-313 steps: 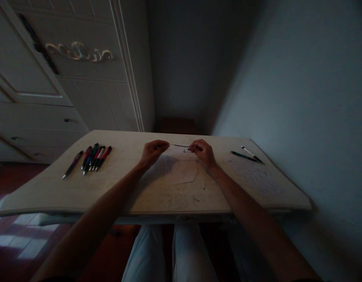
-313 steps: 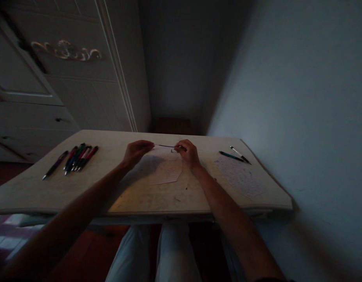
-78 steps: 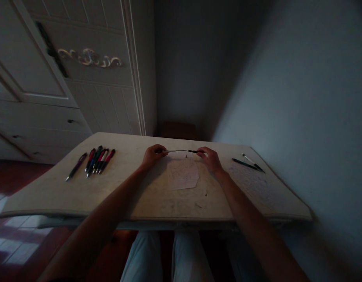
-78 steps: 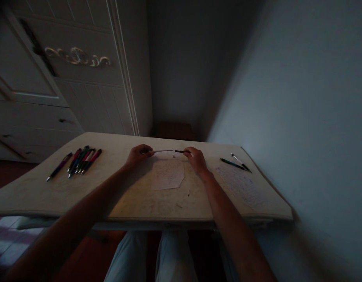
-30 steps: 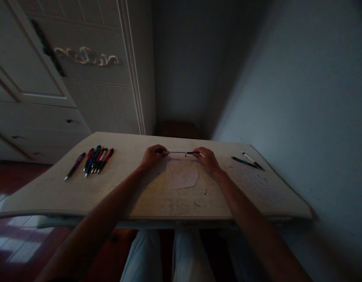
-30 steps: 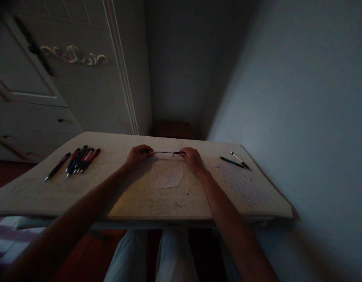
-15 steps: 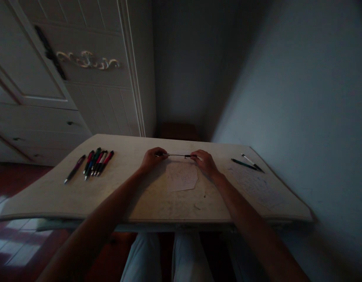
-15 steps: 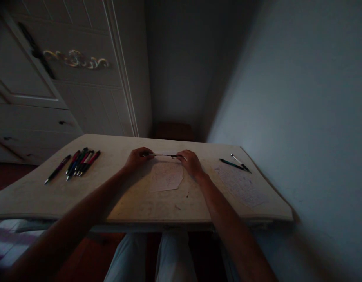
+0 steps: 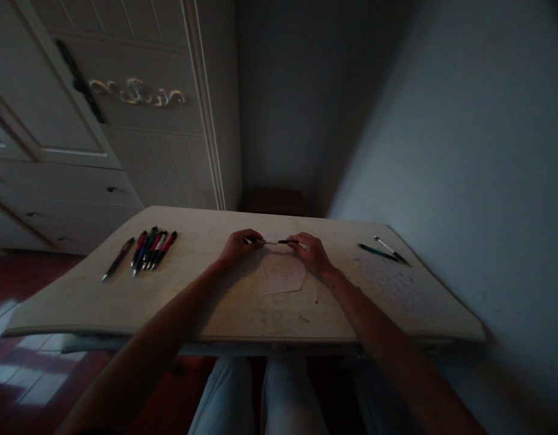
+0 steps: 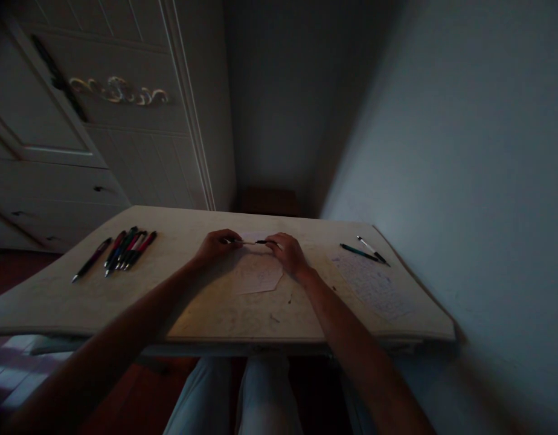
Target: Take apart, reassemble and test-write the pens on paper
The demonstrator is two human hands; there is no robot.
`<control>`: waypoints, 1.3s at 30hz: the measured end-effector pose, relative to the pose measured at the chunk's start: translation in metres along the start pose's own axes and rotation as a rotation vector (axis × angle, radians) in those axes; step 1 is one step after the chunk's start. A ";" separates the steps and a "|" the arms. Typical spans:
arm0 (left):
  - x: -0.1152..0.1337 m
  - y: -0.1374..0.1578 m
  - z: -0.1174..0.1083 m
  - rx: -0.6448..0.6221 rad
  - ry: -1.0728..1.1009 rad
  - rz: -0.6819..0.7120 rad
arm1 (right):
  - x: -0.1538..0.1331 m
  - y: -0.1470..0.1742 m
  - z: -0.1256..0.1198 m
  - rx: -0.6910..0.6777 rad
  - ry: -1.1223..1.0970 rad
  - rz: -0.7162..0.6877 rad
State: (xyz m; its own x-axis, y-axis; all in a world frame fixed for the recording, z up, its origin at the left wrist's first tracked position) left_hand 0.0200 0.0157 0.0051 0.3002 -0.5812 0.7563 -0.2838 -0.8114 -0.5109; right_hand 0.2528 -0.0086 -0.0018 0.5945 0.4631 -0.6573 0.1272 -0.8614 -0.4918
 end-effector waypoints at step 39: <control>0.016 0.005 0.006 0.102 -0.103 0.371 | -0.007 -0.002 0.014 -0.077 -0.274 0.329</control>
Point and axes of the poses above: each hand's wrist, its own y-axis away from the middle knuckle, its own z-axis out of the palm, x = y × z, the point moved 3 cm from there along -y, towards the middle knuckle, and after that the axes turned 14 degrees about z, right-handed, at the moved point
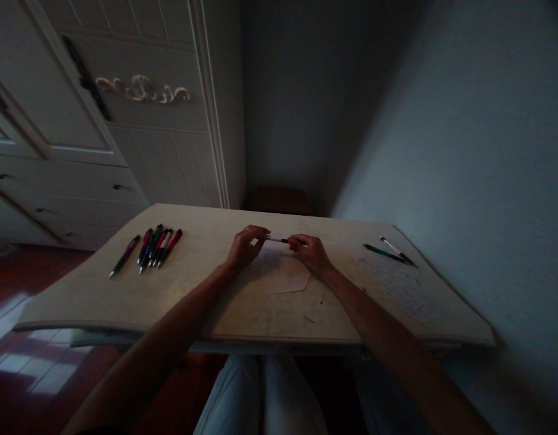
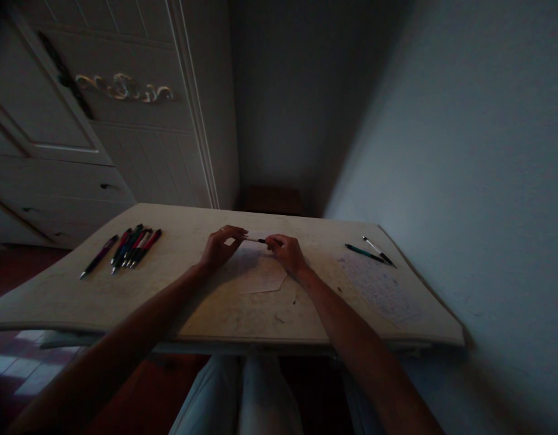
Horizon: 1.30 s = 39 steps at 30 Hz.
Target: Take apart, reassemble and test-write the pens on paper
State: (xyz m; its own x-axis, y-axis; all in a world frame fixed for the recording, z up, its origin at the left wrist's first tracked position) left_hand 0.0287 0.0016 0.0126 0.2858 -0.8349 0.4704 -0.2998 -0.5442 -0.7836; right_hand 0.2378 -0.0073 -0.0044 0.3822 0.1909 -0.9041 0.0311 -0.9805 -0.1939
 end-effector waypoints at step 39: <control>-0.026 -0.004 0.009 0.091 0.582 -0.447 | 0.001 -0.006 -0.009 0.166 0.029 -0.047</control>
Point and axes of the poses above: each hand's wrist, its own y-axis away from the middle knuckle, its own z-axis out of the palm, x = y × z, the point moved 3 cm from there along -y, towards the middle knuckle, and after that the axes turned 14 degrees about z, right-handed, at the moved point
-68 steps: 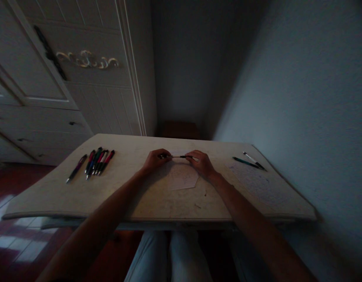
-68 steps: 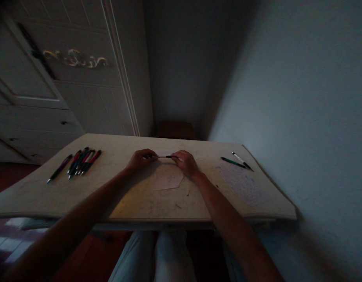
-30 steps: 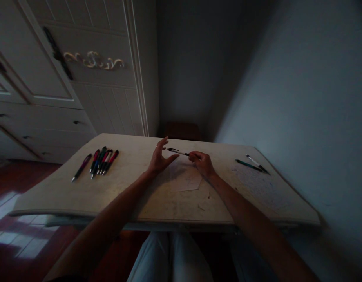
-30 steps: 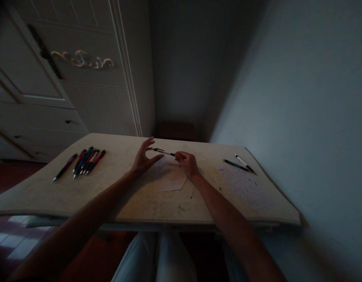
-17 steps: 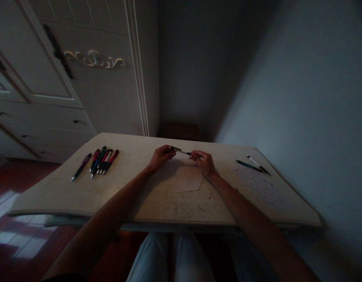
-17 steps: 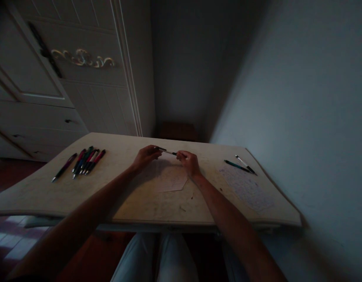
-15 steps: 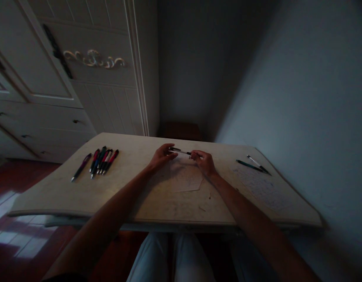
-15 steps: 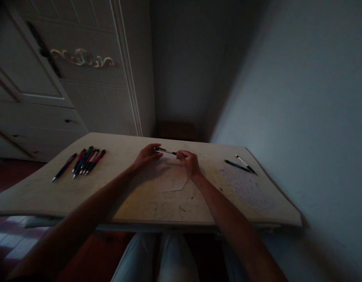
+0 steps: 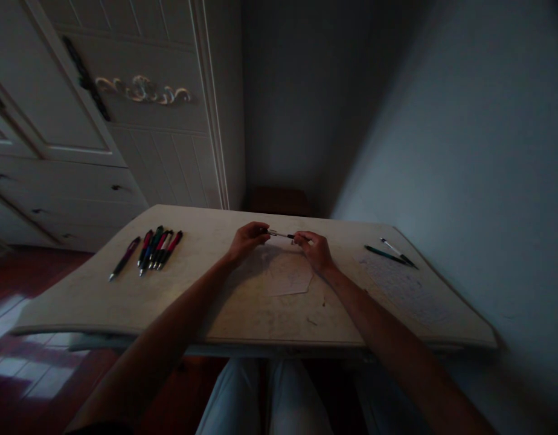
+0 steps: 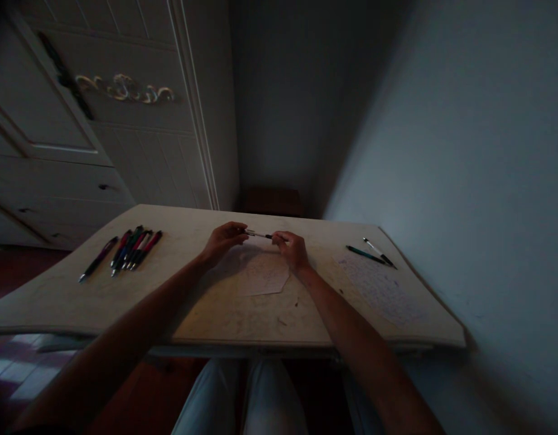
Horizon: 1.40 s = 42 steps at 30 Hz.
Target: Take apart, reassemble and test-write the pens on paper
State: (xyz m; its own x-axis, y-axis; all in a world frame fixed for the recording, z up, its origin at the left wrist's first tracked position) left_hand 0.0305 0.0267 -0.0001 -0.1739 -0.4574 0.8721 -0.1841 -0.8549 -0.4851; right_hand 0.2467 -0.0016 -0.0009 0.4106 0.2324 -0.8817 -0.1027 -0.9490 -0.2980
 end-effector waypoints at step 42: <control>0.002 0.002 0.000 -0.055 -0.011 -0.107 | -0.001 -0.001 0.000 0.009 -0.013 -0.012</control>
Point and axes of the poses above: each hand's wrist, its own y-axis away from the middle knuckle, its own z-axis out of the palm, x = y × z, the point moved 3 cm from there along -y, towards the middle knuckle, and after that the axes turned 14 degrees about z, right-handed, at the moved point
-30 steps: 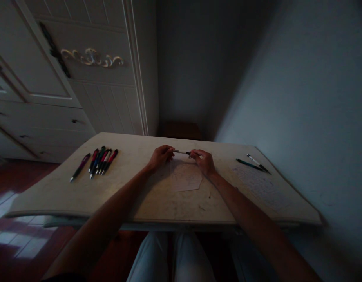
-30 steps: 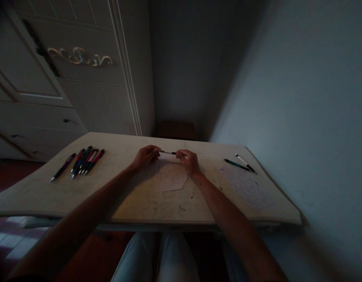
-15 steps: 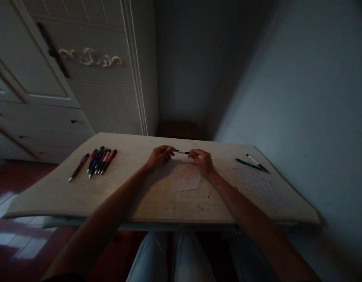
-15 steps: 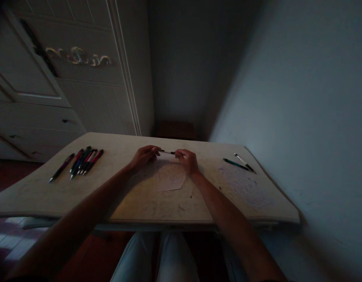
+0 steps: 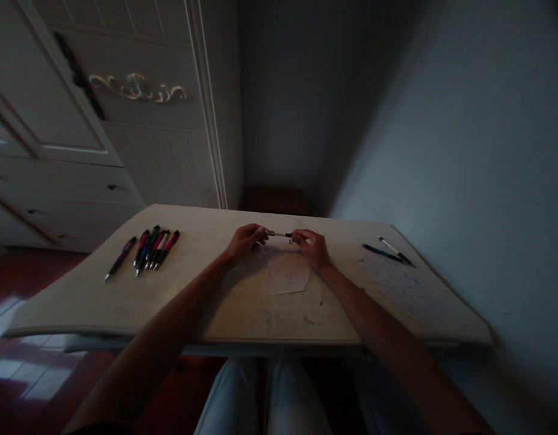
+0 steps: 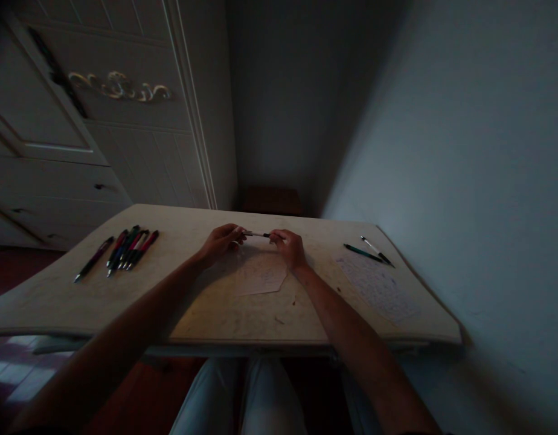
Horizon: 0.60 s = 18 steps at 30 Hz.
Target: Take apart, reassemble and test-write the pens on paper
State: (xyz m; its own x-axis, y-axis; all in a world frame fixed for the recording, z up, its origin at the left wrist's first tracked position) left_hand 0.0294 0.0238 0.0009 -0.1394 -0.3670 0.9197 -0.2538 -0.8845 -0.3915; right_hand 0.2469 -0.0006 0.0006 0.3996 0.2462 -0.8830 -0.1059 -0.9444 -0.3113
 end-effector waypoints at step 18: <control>0.000 -0.004 -0.004 0.036 -0.197 0.163 | 0.004 -0.001 0.001 0.005 -0.002 0.007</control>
State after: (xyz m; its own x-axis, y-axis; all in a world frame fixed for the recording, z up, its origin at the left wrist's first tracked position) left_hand 0.0263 0.0285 0.0023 0.0146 -0.5511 0.8343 -0.2086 -0.8177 -0.5365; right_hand 0.2479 0.0017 -0.0029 0.3968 0.2400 -0.8859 -0.1131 -0.9451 -0.3067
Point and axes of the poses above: each hand's wrist, its own y-axis away from the middle knuckle, its own z-axis out of the palm, x = y × z, the point moved 3 cm from there along -y, towards the middle knuckle, and after that the axes turned 14 degrees about z, right-handed, at the moved point
